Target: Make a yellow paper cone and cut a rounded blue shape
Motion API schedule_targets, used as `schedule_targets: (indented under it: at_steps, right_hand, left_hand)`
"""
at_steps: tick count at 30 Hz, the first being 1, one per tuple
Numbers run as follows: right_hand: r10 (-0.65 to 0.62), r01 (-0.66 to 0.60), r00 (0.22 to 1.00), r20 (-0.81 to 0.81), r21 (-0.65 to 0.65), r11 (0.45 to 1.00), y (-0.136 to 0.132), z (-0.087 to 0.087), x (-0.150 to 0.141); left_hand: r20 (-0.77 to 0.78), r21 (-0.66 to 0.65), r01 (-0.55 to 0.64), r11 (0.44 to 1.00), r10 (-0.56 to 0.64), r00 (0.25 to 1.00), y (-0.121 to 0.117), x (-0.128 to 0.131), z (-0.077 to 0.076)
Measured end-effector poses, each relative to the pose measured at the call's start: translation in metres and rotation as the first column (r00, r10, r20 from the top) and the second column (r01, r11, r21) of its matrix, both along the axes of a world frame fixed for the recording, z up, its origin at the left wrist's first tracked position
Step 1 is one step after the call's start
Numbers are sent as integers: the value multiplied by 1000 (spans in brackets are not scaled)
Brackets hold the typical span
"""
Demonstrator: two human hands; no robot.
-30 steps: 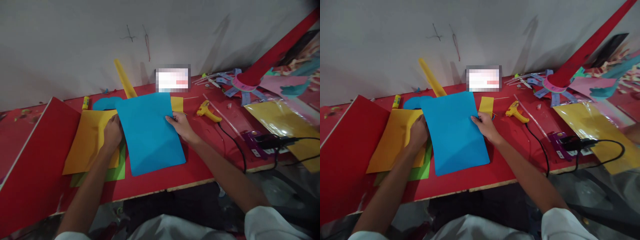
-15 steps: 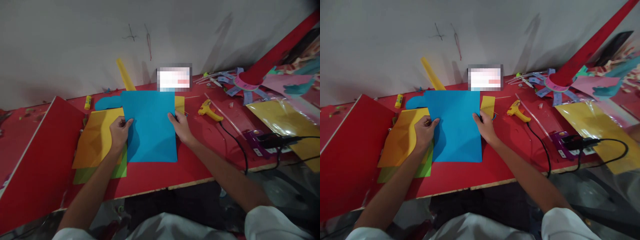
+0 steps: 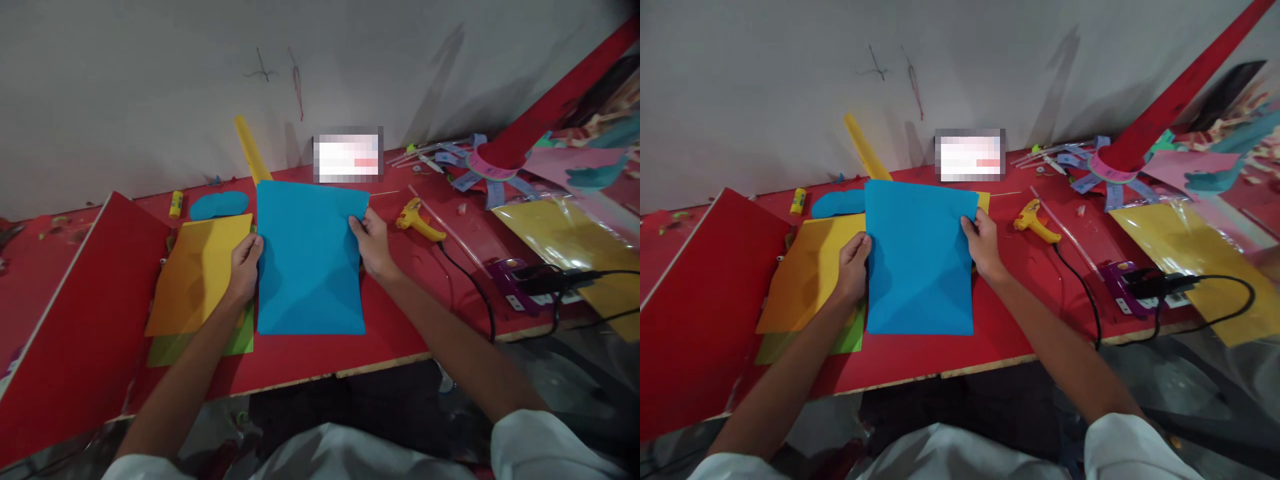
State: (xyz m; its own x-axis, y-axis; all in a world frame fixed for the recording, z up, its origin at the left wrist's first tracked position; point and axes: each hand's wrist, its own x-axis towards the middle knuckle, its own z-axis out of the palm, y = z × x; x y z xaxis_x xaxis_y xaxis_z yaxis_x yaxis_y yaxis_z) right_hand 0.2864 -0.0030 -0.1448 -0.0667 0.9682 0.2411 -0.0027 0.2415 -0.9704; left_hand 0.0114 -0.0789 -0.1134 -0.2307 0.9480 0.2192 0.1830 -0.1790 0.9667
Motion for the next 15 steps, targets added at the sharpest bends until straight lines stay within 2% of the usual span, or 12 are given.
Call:
schedule_targets:
  at_steps: [3, 6, 15]
  right_hand:
    - [-97, 97, 995, -33, -11, 995, 0, 1, -2]
    - [-119, 118, 992, -40, -29, 993, -1, 2, -2]
    - [-131, 130, 990, -44, -31, 991, -1, 5, 1]
  left_hand:
    - [172, -109, 49, 993, -30, 985, -4, 5, 4]
    - [269, -182, 107, 977, -55, 962, -8, 8, 8]
    - [381, -234, 241, 942, -139, 914, -17, 15, 15]
